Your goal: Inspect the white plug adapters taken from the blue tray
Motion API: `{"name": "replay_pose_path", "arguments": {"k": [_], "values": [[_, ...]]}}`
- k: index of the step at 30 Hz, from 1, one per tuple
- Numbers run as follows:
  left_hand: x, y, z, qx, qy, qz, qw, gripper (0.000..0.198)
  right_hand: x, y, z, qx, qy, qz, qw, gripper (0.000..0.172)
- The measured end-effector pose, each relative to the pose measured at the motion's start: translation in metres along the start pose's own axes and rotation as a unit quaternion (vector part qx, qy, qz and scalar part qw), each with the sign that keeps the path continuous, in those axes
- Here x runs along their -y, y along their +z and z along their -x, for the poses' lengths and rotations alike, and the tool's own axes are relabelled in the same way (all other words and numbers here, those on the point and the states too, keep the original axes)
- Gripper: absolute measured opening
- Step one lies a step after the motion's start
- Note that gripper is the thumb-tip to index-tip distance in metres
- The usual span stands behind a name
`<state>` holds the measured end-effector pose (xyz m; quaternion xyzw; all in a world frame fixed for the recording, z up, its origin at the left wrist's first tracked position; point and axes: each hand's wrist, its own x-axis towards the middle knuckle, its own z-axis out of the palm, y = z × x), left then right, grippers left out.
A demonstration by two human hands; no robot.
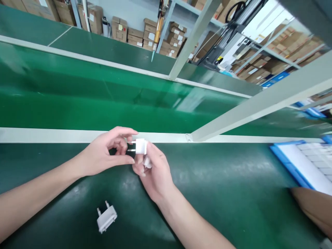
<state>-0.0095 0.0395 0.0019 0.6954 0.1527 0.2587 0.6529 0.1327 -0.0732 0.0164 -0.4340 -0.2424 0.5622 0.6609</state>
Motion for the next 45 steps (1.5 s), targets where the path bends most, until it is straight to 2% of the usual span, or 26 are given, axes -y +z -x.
{"name": "replay_pose_path", "arguments": {"k": [2,4,6,9,12,18,24,29,32,36,42,45], "values": [[-0.001,0.004,0.002,-0.024,0.040,-0.099,0.994,0.047,-0.001,0.000,0.003,0.005,-0.006,0.005,1.000,0.045],[-0.001,0.007,0.004,-0.044,0.116,-0.173,0.977,0.033,-0.003,0.001,0.007,0.004,-0.016,0.024,1.000,0.043],[0.000,0.009,0.004,-0.054,0.180,-0.223,0.957,0.023,-0.005,0.003,0.010,-0.004,-0.026,0.048,0.999,0.040],[0.000,0.010,0.005,-0.065,0.226,-0.266,0.935,0.015,-0.010,0.002,0.012,-0.004,-0.039,0.075,0.996,0.049],[-0.001,0.010,0.005,-0.067,0.243,-0.282,0.926,0.013,-0.017,-0.003,0.015,0.021,-0.055,0.112,0.992,0.057],[0.000,0.011,0.006,-0.066,0.269,-0.307,0.910,0.014,-0.022,-0.012,0.019,0.047,-0.116,0.181,0.975,0.055],[0.001,0.012,0.005,-0.068,0.288,-0.338,0.893,0.013,-0.020,-0.010,0.016,0.036,-0.079,0.129,0.988,0.062],[0.003,0.014,0.005,-0.096,0.338,-0.389,0.852,0.004,-0.019,-0.009,0.016,0.040,-0.094,0.144,0.984,0.049],[0.001,0.014,0.005,-0.112,0.350,-0.409,0.835,0.005,-0.019,-0.010,0.018,0.053,-0.102,0.154,0.981,0.041],[-0.001,0.015,0.006,-0.135,0.373,-0.420,0.816,0.007,-0.016,-0.008,0.018,0.078,-0.102,0.148,0.981,0.038],[-0.001,0.021,0.007,-0.209,0.340,-0.321,0.859,0.010,-0.013,-0.008,0.017,0.092,-0.092,0.125,0.984,0.050],[-0.001,0.020,0.006,-0.196,0.359,-0.326,0.852,0.009,-0.013,-0.009,0.018,0.092,-0.090,0.131,0.983,0.037]]}}
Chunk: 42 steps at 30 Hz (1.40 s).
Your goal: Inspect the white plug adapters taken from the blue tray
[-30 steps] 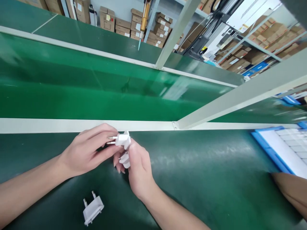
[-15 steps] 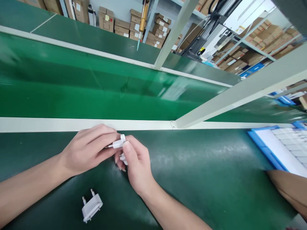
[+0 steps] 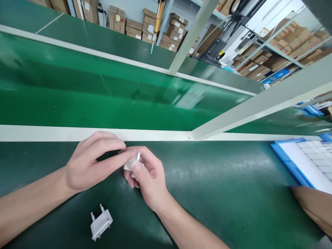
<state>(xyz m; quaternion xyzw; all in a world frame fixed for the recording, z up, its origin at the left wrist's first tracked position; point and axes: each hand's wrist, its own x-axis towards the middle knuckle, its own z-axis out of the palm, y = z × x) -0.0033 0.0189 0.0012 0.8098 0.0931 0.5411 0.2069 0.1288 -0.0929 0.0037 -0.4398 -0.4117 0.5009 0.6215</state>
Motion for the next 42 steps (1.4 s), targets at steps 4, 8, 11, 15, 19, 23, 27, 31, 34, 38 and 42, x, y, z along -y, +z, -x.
{"name": "replay_pose_path", "arguments": {"k": [4,8,11,15,19,23,27,31,34,38,42], "values": [[0.006,-0.002,0.000,0.046,0.058,-0.054,0.996,0.020,0.002,0.002,-0.001,-0.012,-0.005,-0.028,1.000,0.024],[0.014,0.000,0.001,0.099,-0.001,-0.083,0.992,0.032,0.008,0.003,-0.008,-0.045,0.006,-0.088,0.995,0.022],[0.017,0.000,0.002,0.116,-0.072,-0.065,0.989,0.038,0.015,0.000,-0.015,-0.069,0.051,-0.152,0.985,0.019],[0.009,-0.005,0.002,0.072,-0.072,0.036,0.994,0.030,0.019,-0.009,-0.026,-0.118,0.092,-0.230,0.962,0.011],[0.001,-0.012,-0.014,0.303,-0.106,0.150,0.935,0.010,0.018,-0.018,-0.036,-0.144,0.069,-0.224,0.962,0.025],[-0.003,-0.024,-0.040,0.599,-0.208,0.200,0.747,0.033,0.017,-0.026,-0.044,-0.143,0.052,-0.176,0.973,0.035],[-0.023,-0.038,-0.051,0.642,-0.181,0.095,0.739,0.044,0.018,-0.027,-0.046,-0.150,0.053,-0.103,0.982,0.035],[-0.052,-0.040,-0.050,0.651,-0.128,-0.011,0.748,0.036,0.019,-0.023,-0.045,-0.154,0.052,-0.073,0.984,0.037],[-0.053,-0.036,-0.051,0.674,-0.114,-0.016,0.730,0.030,0.019,-0.021,-0.047,-0.144,0.046,-0.070,0.986,0.038],[-0.017,-0.027,-0.048,0.624,-0.246,0.212,0.711,0.023,0.019,-0.022,-0.048,-0.133,0.038,-0.081,0.987,0.035],[0.021,-0.013,-0.032,0.369,-0.412,0.419,0.720,0.026,0.018,-0.022,-0.044,-0.119,0.024,-0.119,0.985,0.024]]}}
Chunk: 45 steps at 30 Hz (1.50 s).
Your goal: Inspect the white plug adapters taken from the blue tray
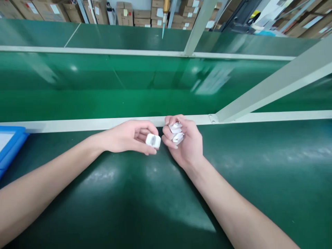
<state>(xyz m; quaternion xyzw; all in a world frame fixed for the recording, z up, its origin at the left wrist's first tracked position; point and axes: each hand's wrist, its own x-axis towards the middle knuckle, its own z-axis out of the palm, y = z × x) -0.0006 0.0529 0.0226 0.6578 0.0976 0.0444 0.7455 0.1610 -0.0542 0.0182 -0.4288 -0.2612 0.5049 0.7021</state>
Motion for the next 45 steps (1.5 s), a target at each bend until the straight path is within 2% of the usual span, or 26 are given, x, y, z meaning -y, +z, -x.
{"name": "replay_pose_path", "arguments": {"k": [2,4,6,9,12,15,17,22,26,28,30,34,39,45], "values": [[0.013,-0.004,-0.006,-0.116,0.058,0.012,0.991,0.029,-0.003,0.001,0.004,-0.001,-0.013,0.016,1.000,0.022],[0.020,-0.004,-0.008,-0.213,0.109,-0.029,0.971,0.032,-0.008,0.001,0.008,-0.011,-0.038,0.065,0.997,0.024],[0.022,-0.002,-0.008,-0.258,0.125,-0.067,0.956,0.034,-0.014,0.002,0.014,-0.026,-0.058,0.130,0.990,0.029],[0.019,0.002,-0.005,-0.242,0.098,-0.105,0.960,0.034,-0.018,0.000,0.021,-0.031,-0.074,0.216,0.973,0.035],[0.017,0.006,-0.003,-0.210,0.110,-0.192,0.952,0.017,-0.017,0.000,0.024,-0.029,-0.086,0.276,0.957,0.037],[0.019,0.007,-0.004,-0.209,0.154,-0.280,0.924,0.032,-0.014,0.000,0.026,-0.016,-0.075,0.341,0.937,0.038],[0.020,0.006,-0.004,-0.198,0.153,-0.281,0.926,0.036,-0.013,0.001,0.027,-0.003,-0.076,0.368,0.927,0.034],[0.021,0.005,-0.004,-0.146,0.099,-0.231,0.957,0.029,-0.010,0.004,0.029,-0.002,-0.134,0.386,0.912,0.032],[0.019,0.006,-0.003,-0.125,0.111,-0.227,0.959,0.029,-0.007,0.004,0.029,0.027,-0.147,0.409,0.900,0.028],[0.017,0.006,-0.002,-0.117,0.107,-0.213,0.964,0.028,-0.008,0.002,0.029,0.018,-0.128,0.390,0.912,0.024],[0.015,0.006,-0.001,-0.114,0.097,-0.192,0.970,0.026,-0.011,-0.001,0.027,-0.007,-0.092,0.338,0.937,0.026],[0.012,0.003,-0.001,-0.142,0.072,-0.145,0.977,0.028,-0.015,-0.005,0.023,-0.023,-0.050,0.226,0.973,0.032],[0.014,-0.001,0.000,-0.178,0.049,-0.150,0.971,0.040,-0.014,-0.003,0.023,-0.004,-0.035,0.236,0.971,0.037],[0.017,-0.001,0.001,-0.183,0.061,-0.126,0.973,0.053,-0.011,-0.002,0.024,0.026,-0.024,0.261,0.965,0.041]]}}
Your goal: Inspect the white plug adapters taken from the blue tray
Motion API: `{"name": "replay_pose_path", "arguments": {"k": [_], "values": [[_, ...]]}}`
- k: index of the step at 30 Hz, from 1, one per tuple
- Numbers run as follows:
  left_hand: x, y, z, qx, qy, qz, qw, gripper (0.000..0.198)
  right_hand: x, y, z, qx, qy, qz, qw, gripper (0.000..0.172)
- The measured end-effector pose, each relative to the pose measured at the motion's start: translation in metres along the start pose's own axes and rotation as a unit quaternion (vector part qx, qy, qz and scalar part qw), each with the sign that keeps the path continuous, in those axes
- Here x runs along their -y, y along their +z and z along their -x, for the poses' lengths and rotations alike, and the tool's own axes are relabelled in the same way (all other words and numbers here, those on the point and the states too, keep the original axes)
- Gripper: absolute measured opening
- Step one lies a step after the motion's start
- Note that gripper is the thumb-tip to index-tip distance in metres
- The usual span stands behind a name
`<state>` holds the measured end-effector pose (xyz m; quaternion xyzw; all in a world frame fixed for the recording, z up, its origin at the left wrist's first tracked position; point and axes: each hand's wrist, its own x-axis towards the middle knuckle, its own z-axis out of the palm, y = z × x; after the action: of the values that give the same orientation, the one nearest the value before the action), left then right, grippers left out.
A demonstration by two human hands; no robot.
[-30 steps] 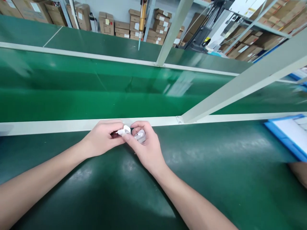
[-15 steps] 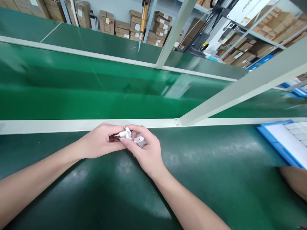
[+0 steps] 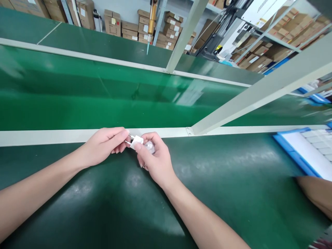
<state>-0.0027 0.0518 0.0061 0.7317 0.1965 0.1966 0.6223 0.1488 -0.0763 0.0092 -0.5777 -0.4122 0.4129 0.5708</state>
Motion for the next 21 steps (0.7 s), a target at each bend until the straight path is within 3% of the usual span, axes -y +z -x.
{"name": "replay_pose_path", "arguments": {"k": [5,11,21], "values": [[-0.0004,-0.0001,0.0013,0.009,-0.011,0.002,1.000,0.056,-0.0011,-0.0017,0.0011,0.024,-0.002,0.020,1.000,0.039],[0.0000,-0.0008,0.0014,0.011,-0.027,0.022,0.999,0.055,0.0000,-0.0021,0.0018,0.010,-0.011,0.042,0.999,0.031],[-0.0007,-0.0032,-0.0007,0.037,-0.038,0.071,0.996,0.045,-0.0004,0.0035,0.0049,-0.063,-0.149,0.139,0.977,0.033]]}}
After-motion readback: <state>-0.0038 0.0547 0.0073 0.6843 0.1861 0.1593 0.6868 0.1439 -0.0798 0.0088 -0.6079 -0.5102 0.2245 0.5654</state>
